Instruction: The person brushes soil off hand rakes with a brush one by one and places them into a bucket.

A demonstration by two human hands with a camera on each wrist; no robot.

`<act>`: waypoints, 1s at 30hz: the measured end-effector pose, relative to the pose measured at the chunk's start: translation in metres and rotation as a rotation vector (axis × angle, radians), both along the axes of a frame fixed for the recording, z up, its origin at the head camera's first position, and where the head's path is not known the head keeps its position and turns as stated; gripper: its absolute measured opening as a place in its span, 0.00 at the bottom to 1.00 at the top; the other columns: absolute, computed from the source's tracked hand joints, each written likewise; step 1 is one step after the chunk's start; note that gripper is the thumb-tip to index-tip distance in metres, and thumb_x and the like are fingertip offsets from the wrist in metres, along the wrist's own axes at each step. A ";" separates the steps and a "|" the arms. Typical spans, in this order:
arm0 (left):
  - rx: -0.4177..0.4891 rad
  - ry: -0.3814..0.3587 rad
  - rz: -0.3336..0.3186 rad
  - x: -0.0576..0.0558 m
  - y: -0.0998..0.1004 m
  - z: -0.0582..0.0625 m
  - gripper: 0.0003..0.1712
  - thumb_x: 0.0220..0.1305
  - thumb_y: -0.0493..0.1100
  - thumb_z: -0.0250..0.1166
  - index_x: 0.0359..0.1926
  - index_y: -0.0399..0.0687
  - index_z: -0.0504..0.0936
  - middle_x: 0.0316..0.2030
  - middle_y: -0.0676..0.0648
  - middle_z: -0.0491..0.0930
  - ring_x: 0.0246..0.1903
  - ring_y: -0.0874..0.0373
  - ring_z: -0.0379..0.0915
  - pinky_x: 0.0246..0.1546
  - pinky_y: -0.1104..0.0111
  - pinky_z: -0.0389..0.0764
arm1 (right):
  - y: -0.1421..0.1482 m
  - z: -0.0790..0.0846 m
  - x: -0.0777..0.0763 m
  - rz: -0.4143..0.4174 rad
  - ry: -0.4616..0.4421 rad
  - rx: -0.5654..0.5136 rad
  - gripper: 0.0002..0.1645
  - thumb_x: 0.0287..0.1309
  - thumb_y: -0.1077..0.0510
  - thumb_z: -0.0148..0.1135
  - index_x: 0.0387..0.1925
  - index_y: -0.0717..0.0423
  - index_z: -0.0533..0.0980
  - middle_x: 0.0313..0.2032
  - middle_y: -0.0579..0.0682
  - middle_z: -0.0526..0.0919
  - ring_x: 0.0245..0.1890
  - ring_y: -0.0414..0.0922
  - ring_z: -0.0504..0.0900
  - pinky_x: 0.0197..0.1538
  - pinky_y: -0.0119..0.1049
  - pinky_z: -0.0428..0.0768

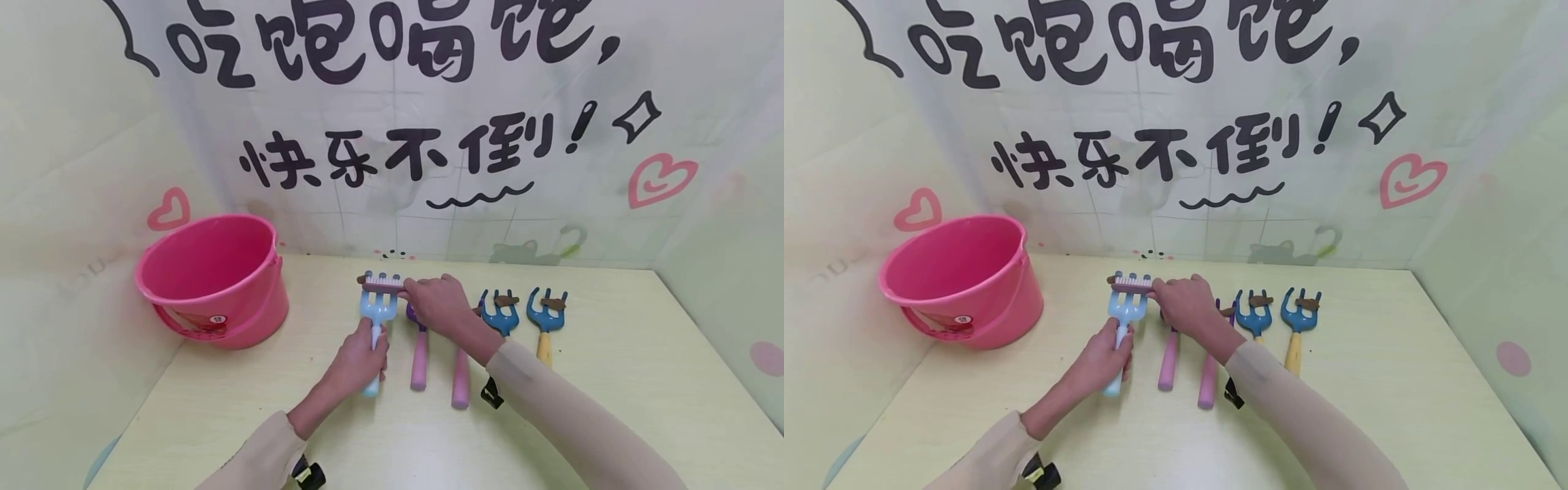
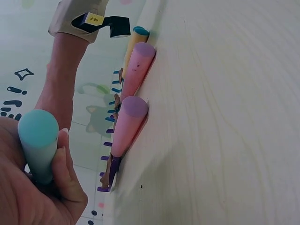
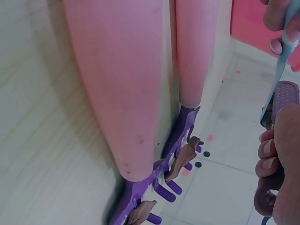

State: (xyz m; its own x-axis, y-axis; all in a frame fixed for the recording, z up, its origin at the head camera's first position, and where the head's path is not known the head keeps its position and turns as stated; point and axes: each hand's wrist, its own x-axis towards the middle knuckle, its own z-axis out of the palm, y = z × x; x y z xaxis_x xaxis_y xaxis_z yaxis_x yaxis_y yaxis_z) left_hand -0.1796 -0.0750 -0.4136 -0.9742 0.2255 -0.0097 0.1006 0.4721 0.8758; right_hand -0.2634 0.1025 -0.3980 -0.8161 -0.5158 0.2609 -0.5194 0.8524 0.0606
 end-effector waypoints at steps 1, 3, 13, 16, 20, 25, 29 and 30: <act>0.001 -0.002 0.000 0.000 0.000 0.000 0.09 0.70 0.39 0.47 0.45 0.37 0.64 0.19 0.46 0.73 0.13 0.56 0.72 0.15 0.63 0.75 | 0.000 0.000 0.000 0.001 0.003 -0.006 0.15 0.67 0.43 0.48 0.33 0.47 0.71 0.13 0.39 0.66 0.15 0.39 0.67 0.25 0.35 0.65; 0.003 0.000 0.001 0.000 0.001 0.001 0.08 0.70 0.39 0.47 0.45 0.37 0.64 0.19 0.46 0.73 0.13 0.56 0.72 0.15 0.63 0.75 | 0.002 0.000 0.001 -0.001 0.007 -0.022 0.15 0.67 0.43 0.48 0.33 0.47 0.71 0.13 0.39 0.66 0.15 0.38 0.67 0.25 0.34 0.65; 0.020 0.012 -0.012 0.003 0.002 0.002 0.08 0.70 0.39 0.47 0.45 0.37 0.64 0.19 0.46 0.73 0.13 0.56 0.72 0.15 0.63 0.75 | 0.008 0.000 0.004 0.021 0.044 -0.075 0.14 0.67 0.43 0.48 0.32 0.46 0.70 0.15 0.38 0.69 0.15 0.38 0.67 0.24 0.33 0.65; 0.032 0.005 -0.012 0.003 0.002 0.002 0.08 0.70 0.38 0.47 0.45 0.37 0.64 0.19 0.45 0.72 0.12 0.56 0.72 0.14 0.63 0.76 | 0.010 0.001 0.004 0.025 0.033 -0.103 0.14 0.67 0.43 0.48 0.35 0.46 0.72 0.19 0.38 0.75 0.17 0.36 0.68 0.27 0.33 0.67; 0.035 0.003 -0.018 0.004 0.001 0.000 0.08 0.70 0.39 0.47 0.45 0.37 0.64 0.18 0.46 0.72 0.12 0.56 0.72 0.14 0.63 0.76 | 0.014 0.000 0.004 0.049 0.025 -0.195 0.14 0.67 0.44 0.49 0.36 0.48 0.72 0.18 0.38 0.74 0.16 0.37 0.68 0.25 0.34 0.68; 0.032 0.005 -0.025 0.003 0.000 -0.002 0.08 0.70 0.39 0.47 0.44 0.37 0.64 0.18 0.46 0.73 0.12 0.56 0.72 0.15 0.63 0.76 | 0.017 -0.001 0.003 0.089 -0.071 -0.290 0.15 0.67 0.44 0.48 0.34 0.48 0.73 0.15 0.39 0.68 0.16 0.38 0.67 0.19 0.33 0.65; 0.013 0.015 -0.022 0.002 0.000 -0.004 0.08 0.70 0.39 0.48 0.44 0.38 0.64 0.18 0.46 0.73 0.12 0.56 0.72 0.15 0.63 0.76 | 0.016 0.001 0.003 0.090 -0.232 -0.279 0.16 0.67 0.42 0.48 0.33 0.47 0.74 0.16 0.40 0.69 0.18 0.39 0.69 0.21 0.34 0.67; 0.001 0.022 -0.017 0.002 0.000 -0.004 0.08 0.69 0.39 0.48 0.44 0.39 0.64 0.18 0.47 0.73 0.12 0.56 0.72 0.15 0.63 0.76 | 0.015 0.001 0.003 0.092 -0.254 -0.261 0.17 0.67 0.41 0.47 0.32 0.46 0.73 0.16 0.40 0.69 0.19 0.39 0.69 0.21 0.34 0.68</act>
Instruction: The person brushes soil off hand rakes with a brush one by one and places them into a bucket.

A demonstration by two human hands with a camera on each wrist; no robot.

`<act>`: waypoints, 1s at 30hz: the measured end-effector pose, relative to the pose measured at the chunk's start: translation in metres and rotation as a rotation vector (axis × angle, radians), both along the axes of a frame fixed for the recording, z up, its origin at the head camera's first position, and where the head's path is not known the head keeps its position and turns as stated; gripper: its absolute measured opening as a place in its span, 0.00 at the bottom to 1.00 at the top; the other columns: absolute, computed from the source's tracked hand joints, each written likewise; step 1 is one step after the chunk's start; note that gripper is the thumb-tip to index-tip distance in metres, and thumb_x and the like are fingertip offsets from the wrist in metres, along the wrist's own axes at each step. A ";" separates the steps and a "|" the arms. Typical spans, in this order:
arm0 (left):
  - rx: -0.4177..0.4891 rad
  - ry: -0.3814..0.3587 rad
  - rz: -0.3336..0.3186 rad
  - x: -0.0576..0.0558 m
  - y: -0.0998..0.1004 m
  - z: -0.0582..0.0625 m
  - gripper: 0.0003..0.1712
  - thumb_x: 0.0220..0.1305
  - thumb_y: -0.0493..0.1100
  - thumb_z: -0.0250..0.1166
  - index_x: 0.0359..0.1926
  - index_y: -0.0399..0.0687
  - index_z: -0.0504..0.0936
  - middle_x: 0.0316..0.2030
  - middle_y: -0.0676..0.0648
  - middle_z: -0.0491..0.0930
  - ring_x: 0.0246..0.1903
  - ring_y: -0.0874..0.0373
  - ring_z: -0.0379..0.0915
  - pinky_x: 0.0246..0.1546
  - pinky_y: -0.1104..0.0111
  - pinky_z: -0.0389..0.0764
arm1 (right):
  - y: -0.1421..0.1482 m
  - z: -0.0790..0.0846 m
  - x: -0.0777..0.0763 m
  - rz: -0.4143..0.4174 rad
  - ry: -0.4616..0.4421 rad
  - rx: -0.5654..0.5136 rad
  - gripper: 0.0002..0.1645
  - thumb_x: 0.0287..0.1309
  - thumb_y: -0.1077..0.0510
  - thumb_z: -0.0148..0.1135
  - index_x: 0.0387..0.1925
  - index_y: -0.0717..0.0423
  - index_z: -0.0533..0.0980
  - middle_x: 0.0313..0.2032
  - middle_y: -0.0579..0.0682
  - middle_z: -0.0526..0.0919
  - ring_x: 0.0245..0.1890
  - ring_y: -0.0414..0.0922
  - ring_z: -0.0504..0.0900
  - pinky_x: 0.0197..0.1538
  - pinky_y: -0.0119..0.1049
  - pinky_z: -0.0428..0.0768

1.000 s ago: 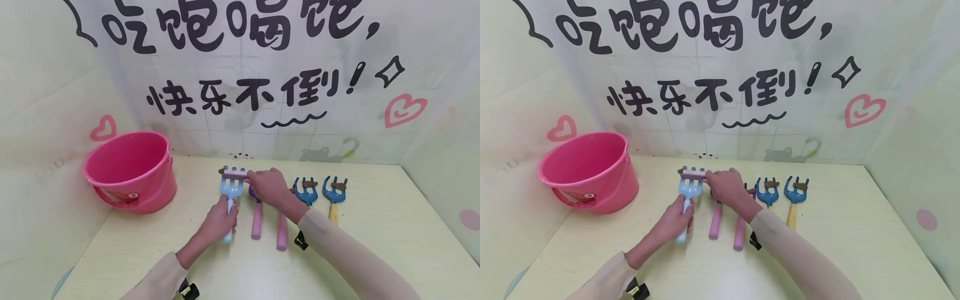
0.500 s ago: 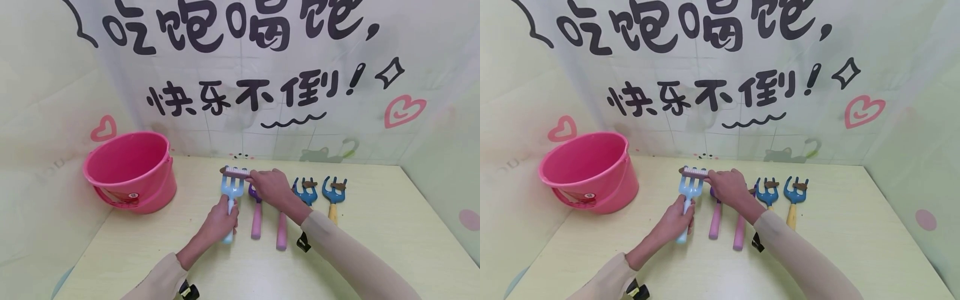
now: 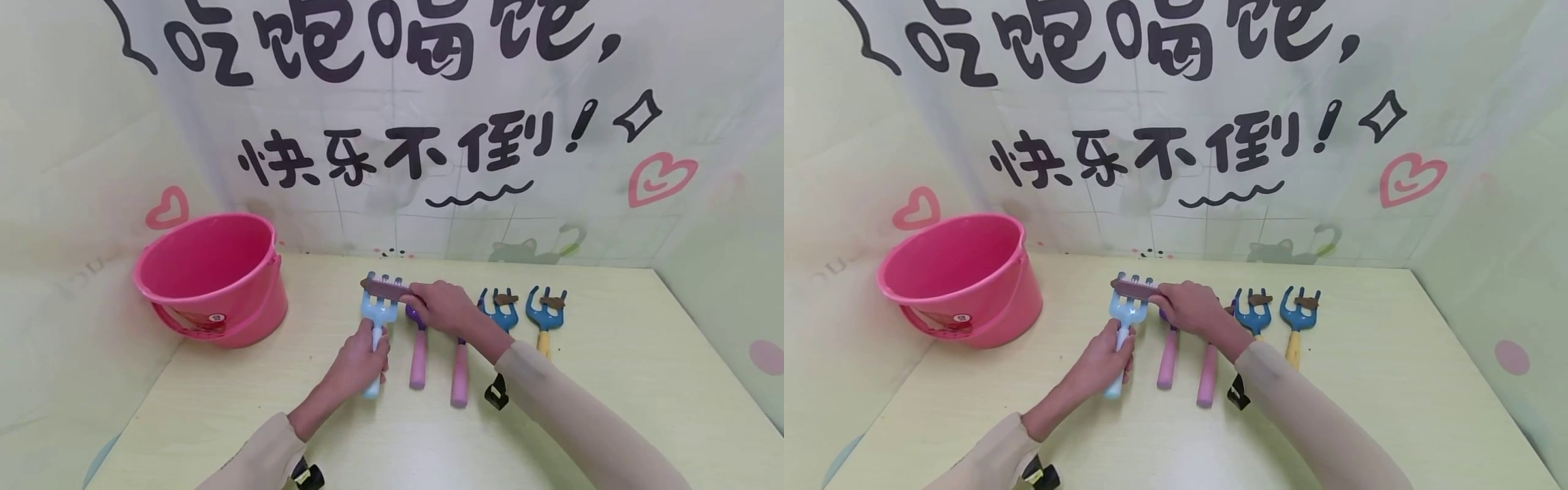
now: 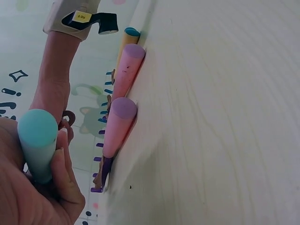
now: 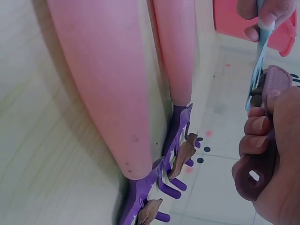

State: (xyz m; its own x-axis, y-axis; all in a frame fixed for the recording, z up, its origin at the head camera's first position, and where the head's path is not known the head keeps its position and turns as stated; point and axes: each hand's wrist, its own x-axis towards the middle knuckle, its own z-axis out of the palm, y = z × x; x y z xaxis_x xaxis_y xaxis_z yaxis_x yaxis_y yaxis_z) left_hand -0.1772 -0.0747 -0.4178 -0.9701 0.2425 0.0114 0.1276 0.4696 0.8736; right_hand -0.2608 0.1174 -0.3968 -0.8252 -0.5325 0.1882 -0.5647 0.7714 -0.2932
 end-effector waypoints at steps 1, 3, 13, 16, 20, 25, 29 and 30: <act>-0.013 0.010 0.005 0.000 0.000 -0.001 0.07 0.69 0.39 0.48 0.44 0.39 0.64 0.18 0.48 0.73 0.12 0.57 0.72 0.14 0.64 0.76 | -0.001 0.000 0.000 0.008 -0.010 0.018 0.17 0.67 0.41 0.47 0.30 0.46 0.73 0.16 0.40 0.69 0.19 0.40 0.69 0.22 0.35 0.68; -0.045 0.042 0.013 0.001 0.000 -0.001 0.07 0.69 0.39 0.49 0.43 0.39 0.64 0.18 0.49 0.73 0.12 0.58 0.72 0.14 0.64 0.75 | -0.003 0.000 -0.002 0.023 -0.002 0.050 0.18 0.67 0.41 0.46 0.28 0.45 0.71 0.16 0.40 0.69 0.19 0.40 0.70 0.22 0.35 0.69; -0.132 0.112 0.031 0.001 -0.004 -0.004 0.07 0.68 0.38 0.49 0.43 0.38 0.65 0.18 0.49 0.71 0.10 0.61 0.70 0.12 0.67 0.73 | -0.015 -0.003 -0.008 -0.060 0.207 0.223 0.19 0.67 0.40 0.44 0.31 0.47 0.71 0.13 0.40 0.67 0.14 0.40 0.67 0.19 0.35 0.66; -0.066 0.049 0.013 -0.001 -0.006 -0.004 0.07 0.69 0.38 0.49 0.43 0.37 0.65 0.18 0.48 0.72 0.11 0.58 0.71 0.13 0.65 0.75 | -0.014 -0.004 -0.008 -0.100 0.247 0.249 0.17 0.68 0.41 0.45 0.32 0.47 0.72 0.13 0.40 0.67 0.14 0.39 0.67 0.22 0.35 0.67; 0.001 -0.037 -0.007 -0.001 -0.007 -0.004 0.08 0.70 0.38 0.47 0.44 0.36 0.64 0.18 0.46 0.72 0.12 0.55 0.72 0.15 0.63 0.76 | -0.010 -0.004 -0.009 -0.137 0.292 0.200 0.15 0.68 0.43 0.46 0.32 0.47 0.71 0.14 0.39 0.67 0.14 0.39 0.67 0.23 0.36 0.67; 0.014 -0.043 -0.011 0.000 -0.006 -0.003 0.08 0.70 0.38 0.47 0.45 0.36 0.64 0.18 0.46 0.73 0.12 0.55 0.72 0.15 0.62 0.76 | -0.005 -0.001 -0.007 -0.122 0.216 0.059 0.16 0.67 0.42 0.46 0.31 0.47 0.70 0.15 0.40 0.68 0.15 0.40 0.67 0.19 0.35 0.66; 0.026 -0.040 -0.013 0.000 -0.005 -0.002 0.08 0.70 0.38 0.47 0.45 0.36 0.64 0.19 0.45 0.73 0.12 0.56 0.72 0.15 0.63 0.76 | -0.003 0.006 -0.002 -0.071 0.033 -0.113 0.19 0.67 0.40 0.45 0.29 0.46 0.72 0.15 0.41 0.69 0.15 0.40 0.67 0.19 0.35 0.65; 0.031 -0.042 -0.013 0.000 -0.005 -0.002 0.08 0.70 0.38 0.47 0.45 0.36 0.64 0.19 0.45 0.73 0.12 0.56 0.72 0.15 0.63 0.76 | -0.003 0.007 -0.001 -0.049 -0.013 -0.139 0.20 0.67 0.39 0.45 0.28 0.47 0.72 0.14 0.41 0.68 0.15 0.40 0.67 0.19 0.34 0.65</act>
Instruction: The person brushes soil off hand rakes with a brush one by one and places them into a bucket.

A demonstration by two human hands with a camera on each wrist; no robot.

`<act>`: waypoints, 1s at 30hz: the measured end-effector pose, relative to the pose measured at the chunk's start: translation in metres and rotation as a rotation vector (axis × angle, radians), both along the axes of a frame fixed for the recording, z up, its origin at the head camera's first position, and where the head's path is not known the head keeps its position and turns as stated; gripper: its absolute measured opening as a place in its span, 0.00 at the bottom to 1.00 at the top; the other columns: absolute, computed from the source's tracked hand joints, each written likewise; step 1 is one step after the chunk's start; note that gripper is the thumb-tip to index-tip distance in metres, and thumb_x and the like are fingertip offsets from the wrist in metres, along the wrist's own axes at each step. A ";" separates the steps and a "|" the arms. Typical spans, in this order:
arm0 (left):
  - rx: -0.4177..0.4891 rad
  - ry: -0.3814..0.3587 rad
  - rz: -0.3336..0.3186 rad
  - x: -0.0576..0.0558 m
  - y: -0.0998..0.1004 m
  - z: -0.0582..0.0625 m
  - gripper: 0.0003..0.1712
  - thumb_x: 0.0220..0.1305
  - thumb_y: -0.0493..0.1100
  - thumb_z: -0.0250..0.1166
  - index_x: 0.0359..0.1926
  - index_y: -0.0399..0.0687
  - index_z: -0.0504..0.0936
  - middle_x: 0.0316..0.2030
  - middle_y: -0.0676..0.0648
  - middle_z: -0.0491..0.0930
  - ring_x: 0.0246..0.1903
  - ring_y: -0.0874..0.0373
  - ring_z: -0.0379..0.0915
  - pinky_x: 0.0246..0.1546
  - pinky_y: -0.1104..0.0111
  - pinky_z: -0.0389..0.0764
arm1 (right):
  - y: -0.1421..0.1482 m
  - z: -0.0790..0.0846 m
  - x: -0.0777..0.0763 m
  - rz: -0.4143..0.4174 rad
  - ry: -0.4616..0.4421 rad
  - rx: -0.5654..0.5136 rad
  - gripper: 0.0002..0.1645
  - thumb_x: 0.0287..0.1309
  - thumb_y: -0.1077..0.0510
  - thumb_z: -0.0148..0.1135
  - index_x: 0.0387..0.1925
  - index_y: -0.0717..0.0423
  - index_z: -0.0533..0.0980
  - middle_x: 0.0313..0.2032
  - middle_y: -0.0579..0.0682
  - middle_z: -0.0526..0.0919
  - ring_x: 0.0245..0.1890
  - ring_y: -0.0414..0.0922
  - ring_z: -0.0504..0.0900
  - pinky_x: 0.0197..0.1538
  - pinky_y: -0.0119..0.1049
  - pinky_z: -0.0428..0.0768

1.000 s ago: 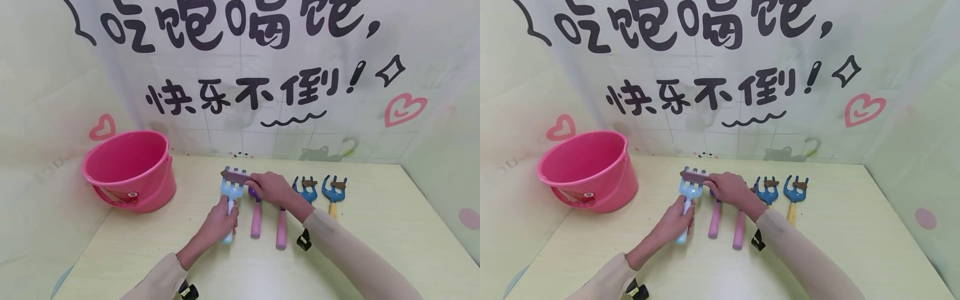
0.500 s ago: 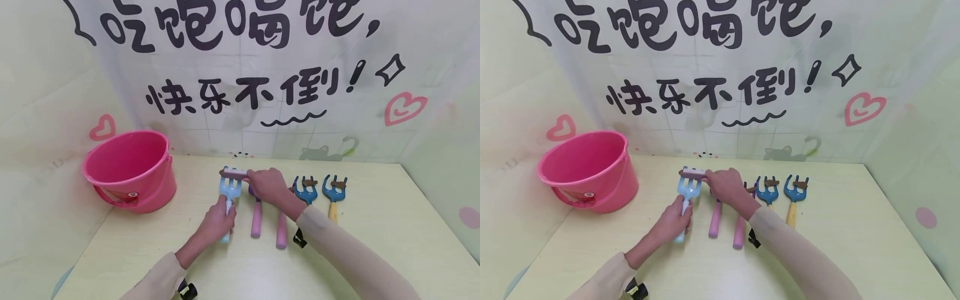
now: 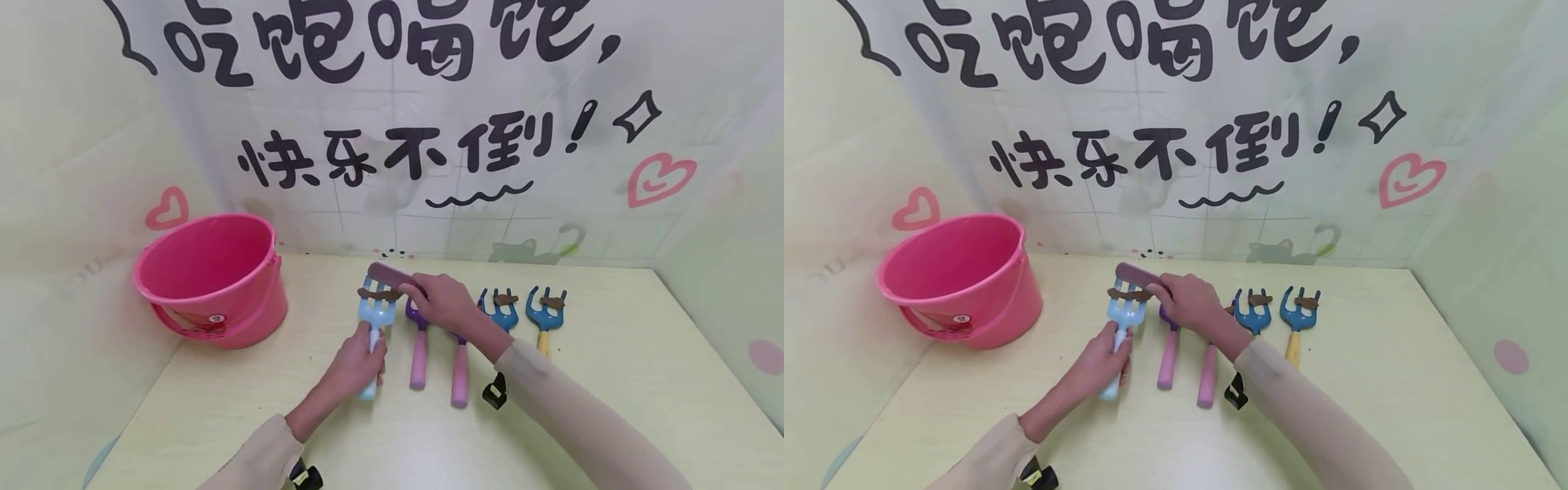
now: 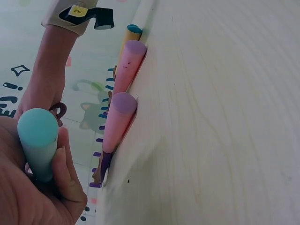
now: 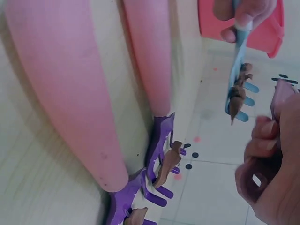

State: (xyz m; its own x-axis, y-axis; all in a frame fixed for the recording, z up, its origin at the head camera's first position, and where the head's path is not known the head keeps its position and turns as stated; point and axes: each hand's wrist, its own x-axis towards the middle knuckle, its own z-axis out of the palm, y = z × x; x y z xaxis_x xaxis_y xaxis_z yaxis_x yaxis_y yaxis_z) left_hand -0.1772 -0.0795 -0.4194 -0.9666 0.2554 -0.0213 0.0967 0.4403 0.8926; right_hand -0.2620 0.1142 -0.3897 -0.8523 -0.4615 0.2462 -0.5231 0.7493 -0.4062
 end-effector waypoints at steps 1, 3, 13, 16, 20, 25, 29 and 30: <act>0.004 0.000 -0.001 0.000 0.000 0.000 0.08 0.70 0.38 0.47 0.45 0.36 0.64 0.19 0.45 0.73 0.13 0.56 0.72 0.14 0.63 0.76 | 0.000 0.001 0.000 0.027 -0.037 -0.012 0.22 0.66 0.38 0.44 0.27 0.46 0.72 0.14 0.41 0.69 0.15 0.39 0.67 0.20 0.34 0.66; 0.008 0.007 -0.004 -0.001 0.001 0.000 0.08 0.70 0.38 0.47 0.45 0.36 0.64 0.19 0.45 0.73 0.12 0.56 0.72 0.14 0.63 0.76 | 0.001 0.001 0.001 0.085 -0.098 0.000 0.23 0.66 0.37 0.45 0.25 0.46 0.73 0.14 0.41 0.69 0.15 0.39 0.67 0.21 0.34 0.67; 0.018 0.020 -0.029 -0.002 0.003 -0.002 0.10 0.70 0.37 0.47 0.47 0.33 0.64 0.19 0.45 0.72 0.12 0.56 0.71 0.14 0.62 0.76 | 0.003 -0.010 -0.008 0.079 0.046 0.276 0.21 0.65 0.37 0.45 0.30 0.44 0.75 0.16 0.39 0.71 0.17 0.38 0.69 0.19 0.32 0.69; 0.002 0.029 -0.024 -0.001 0.002 -0.002 0.09 0.70 0.37 0.47 0.46 0.34 0.64 0.18 0.46 0.72 0.12 0.57 0.71 0.14 0.62 0.76 | -0.001 -0.009 -0.010 0.048 0.124 0.324 0.21 0.65 0.37 0.45 0.29 0.44 0.74 0.15 0.39 0.70 0.15 0.38 0.68 0.17 0.32 0.67; -0.039 0.045 -0.010 -0.002 0.000 -0.003 0.08 0.70 0.38 0.47 0.45 0.37 0.64 0.18 0.47 0.72 0.12 0.57 0.72 0.14 0.63 0.75 | -0.006 -0.007 -0.009 0.002 0.218 0.383 0.20 0.65 0.38 0.46 0.29 0.46 0.73 0.13 0.39 0.68 0.13 0.39 0.67 0.16 0.33 0.65; -0.072 0.045 0.012 -0.003 -0.001 -0.002 0.08 0.70 0.39 0.48 0.45 0.38 0.64 0.18 0.48 0.72 0.12 0.57 0.72 0.14 0.64 0.75 | -0.009 -0.007 -0.009 -0.065 0.281 0.426 0.18 0.65 0.39 0.47 0.30 0.45 0.73 0.13 0.38 0.67 0.13 0.38 0.66 0.20 0.34 0.65; -0.067 0.030 0.017 -0.004 -0.001 -0.001 0.08 0.70 0.39 0.47 0.45 0.38 0.64 0.18 0.47 0.72 0.12 0.57 0.72 0.15 0.64 0.75 | -0.011 -0.007 -0.009 -0.092 0.288 0.419 0.19 0.66 0.38 0.45 0.31 0.44 0.74 0.13 0.38 0.68 0.14 0.37 0.67 0.22 0.33 0.66; -0.062 0.030 0.017 -0.004 -0.001 -0.001 0.08 0.70 0.39 0.47 0.45 0.38 0.64 0.18 0.47 0.72 0.12 0.57 0.72 0.15 0.64 0.76 | -0.011 -0.006 -0.008 -0.092 0.287 0.404 0.20 0.66 0.38 0.45 0.31 0.45 0.74 0.13 0.38 0.68 0.14 0.38 0.67 0.21 0.33 0.66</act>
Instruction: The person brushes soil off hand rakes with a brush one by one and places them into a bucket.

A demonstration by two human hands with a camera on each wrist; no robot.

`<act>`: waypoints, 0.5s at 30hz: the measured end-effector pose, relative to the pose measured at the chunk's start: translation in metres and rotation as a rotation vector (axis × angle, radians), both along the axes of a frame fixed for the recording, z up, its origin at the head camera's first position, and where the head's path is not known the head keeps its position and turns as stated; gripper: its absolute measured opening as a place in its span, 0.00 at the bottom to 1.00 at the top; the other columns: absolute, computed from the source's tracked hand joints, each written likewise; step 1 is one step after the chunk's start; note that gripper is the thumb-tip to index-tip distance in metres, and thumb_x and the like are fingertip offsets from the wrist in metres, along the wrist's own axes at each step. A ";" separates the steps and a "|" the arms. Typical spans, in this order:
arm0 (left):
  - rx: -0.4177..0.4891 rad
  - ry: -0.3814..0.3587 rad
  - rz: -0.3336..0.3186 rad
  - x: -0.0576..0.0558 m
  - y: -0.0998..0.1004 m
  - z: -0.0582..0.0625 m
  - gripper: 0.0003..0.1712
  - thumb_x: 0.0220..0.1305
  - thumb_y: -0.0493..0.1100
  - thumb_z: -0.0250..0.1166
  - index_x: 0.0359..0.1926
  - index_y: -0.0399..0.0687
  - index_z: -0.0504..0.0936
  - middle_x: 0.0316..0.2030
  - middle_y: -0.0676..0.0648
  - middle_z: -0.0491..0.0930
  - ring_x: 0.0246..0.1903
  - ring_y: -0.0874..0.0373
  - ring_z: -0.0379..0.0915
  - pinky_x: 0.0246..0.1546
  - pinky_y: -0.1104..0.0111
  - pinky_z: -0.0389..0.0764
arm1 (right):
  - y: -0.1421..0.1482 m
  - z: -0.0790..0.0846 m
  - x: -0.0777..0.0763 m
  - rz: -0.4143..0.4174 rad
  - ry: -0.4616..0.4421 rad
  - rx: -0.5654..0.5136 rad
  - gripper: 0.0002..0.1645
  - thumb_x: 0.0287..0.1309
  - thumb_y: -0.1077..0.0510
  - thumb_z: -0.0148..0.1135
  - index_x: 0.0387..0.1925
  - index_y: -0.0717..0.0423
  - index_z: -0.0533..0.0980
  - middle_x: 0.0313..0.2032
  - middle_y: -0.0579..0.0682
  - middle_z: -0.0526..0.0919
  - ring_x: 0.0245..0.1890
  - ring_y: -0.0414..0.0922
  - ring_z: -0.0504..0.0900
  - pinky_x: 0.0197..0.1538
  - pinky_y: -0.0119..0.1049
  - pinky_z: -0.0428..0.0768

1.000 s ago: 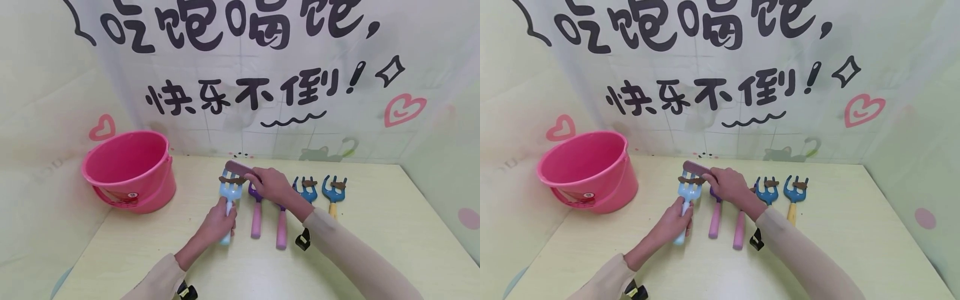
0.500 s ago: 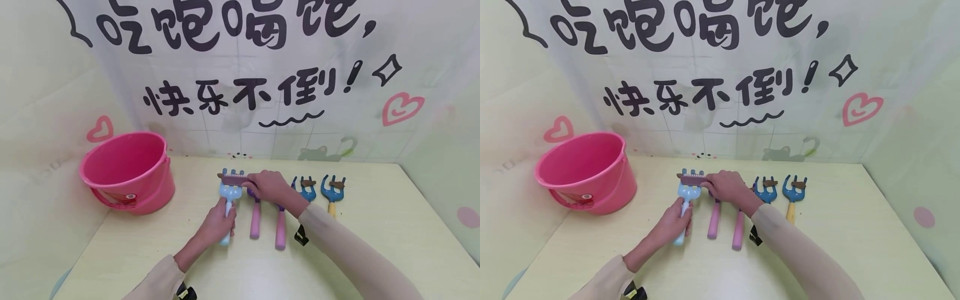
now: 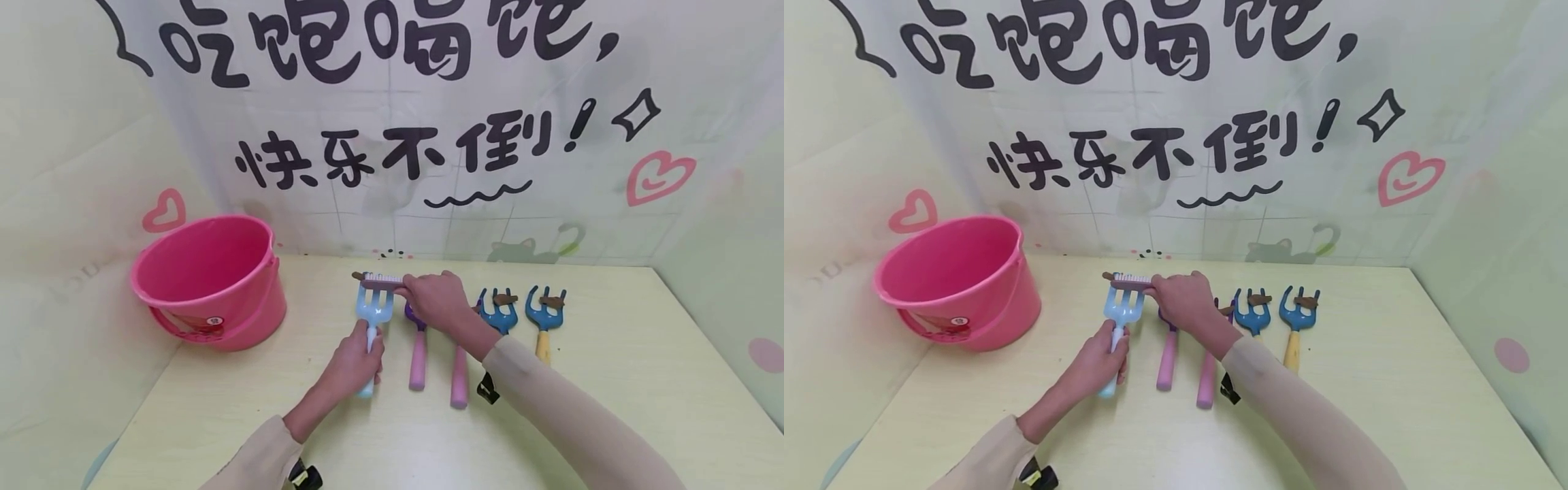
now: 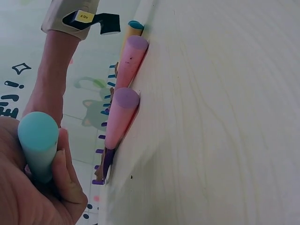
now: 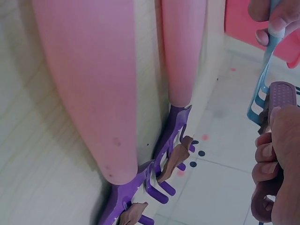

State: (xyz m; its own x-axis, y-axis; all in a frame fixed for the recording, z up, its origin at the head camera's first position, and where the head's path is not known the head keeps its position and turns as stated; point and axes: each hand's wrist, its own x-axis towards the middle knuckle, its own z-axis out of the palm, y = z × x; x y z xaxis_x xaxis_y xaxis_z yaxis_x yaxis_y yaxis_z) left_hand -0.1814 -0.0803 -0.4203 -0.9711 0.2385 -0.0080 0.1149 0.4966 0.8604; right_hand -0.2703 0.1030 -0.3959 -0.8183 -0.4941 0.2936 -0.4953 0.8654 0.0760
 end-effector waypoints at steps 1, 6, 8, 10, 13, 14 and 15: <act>0.004 -0.001 0.001 0.000 0.000 0.000 0.08 0.70 0.39 0.47 0.45 0.38 0.64 0.18 0.47 0.72 0.12 0.57 0.72 0.15 0.64 0.76 | 0.000 0.000 0.000 0.002 -0.005 -0.020 0.20 0.66 0.38 0.45 0.30 0.45 0.74 0.13 0.38 0.68 0.13 0.38 0.67 0.20 0.33 0.66; 0.022 -0.004 -0.005 0.000 0.000 0.000 0.08 0.70 0.38 0.48 0.45 0.38 0.63 0.18 0.47 0.73 0.12 0.56 0.72 0.15 0.63 0.76 | 0.002 0.002 0.003 0.076 -0.169 -0.196 0.19 0.66 0.39 0.48 0.28 0.46 0.74 0.14 0.40 0.69 0.14 0.39 0.68 0.17 0.33 0.67; 0.025 -0.007 -0.009 0.001 0.000 0.000 0.09 0.70 0.39 0.48 0.46 0.38 0.63 0.18 0.47 0.73 0.12 0.56 0.72 0.15 0.63 0.76 | 0.003 0.001 0.003 0.126 -0.290 -0.260 0.20 0.66 0.39 0.47 0.28 0.46 0.74 0.15 0.40 0.70 0.15 0.38 0.69 0.19 0.33 0.68; 0.032 -0.006 -0.016 0.001 0.001 0.000 0.09 0.70 0.39 0.48 0.46 0.37 0.63 0.19 0.46 0.73 0.12 0.56 0.72 0.15 0.63 0.76 | 0.003 0.001 0.001 0.158 -0.383 -0.296 0.21 0.66 0.39 0.47 0.28 0.47 0.75 0.16 0.40 0.72 0.17 0.38 0.69 0.22 0.33 0.69; 0.048 0.008 -0.028 0.001 0.002 0.001 0.09 0.70 0.38 0.48 0.47 0.37 0.63 0.19 0.46 0.73 0.13 0.56 0.72 0.15 0.63 0.76 | 0.003 -0.001 -0.001 0.157 -0.387 -0.274 0.21 0.66 0.38 0.47 0.28 0.47 0.75 0.17 0.40 0.72 0.18 0.39 0.70 0.22 0.34 0.70; 0.053 0.013 -0.030 0.002 0.002 0.001 0.09 0.70 0.38 0.47 0.46 0.37 0.63 0.19 0.46 0.73 0.13 0.56 0.72 0.15 0.63 0.76 | 0.003 -0.001 -0.002 0.147 -0.360 -0.260 0.21 0.65 0.38 0.47 0.28 0.46 0.75 0.17 0.40 0.72 0.18 0.39 0.70 0.21 0.34 0.70; 0.058 0.015 -0.031 0.002 0.002 0.001 0.08 0.70 0.38 0.47 0.46 0.37 0.64 0.19 0.46 0.73 0.13 0.56 0.72 0.15 0.63 0.76 | 0.003 -0.002 -0.003 0.134 -0.324 -0.238 0.20 0.65 0.38 0.47 0.28 0.45 0.75 0.17 0.40 0.72 0.18 0.39 0.70 0.21 0.35 0.70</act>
State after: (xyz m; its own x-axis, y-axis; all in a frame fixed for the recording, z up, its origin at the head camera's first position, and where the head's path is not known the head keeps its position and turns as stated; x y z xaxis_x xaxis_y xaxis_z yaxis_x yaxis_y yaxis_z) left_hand -0.1793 -0.0784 -0.4196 -0.9632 0.2679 0.0216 0.1428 0.4417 0.8857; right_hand -0.2732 0.1063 -0.3980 -0.8204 -0.5517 0.1504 -0.5698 0.7666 -0.2959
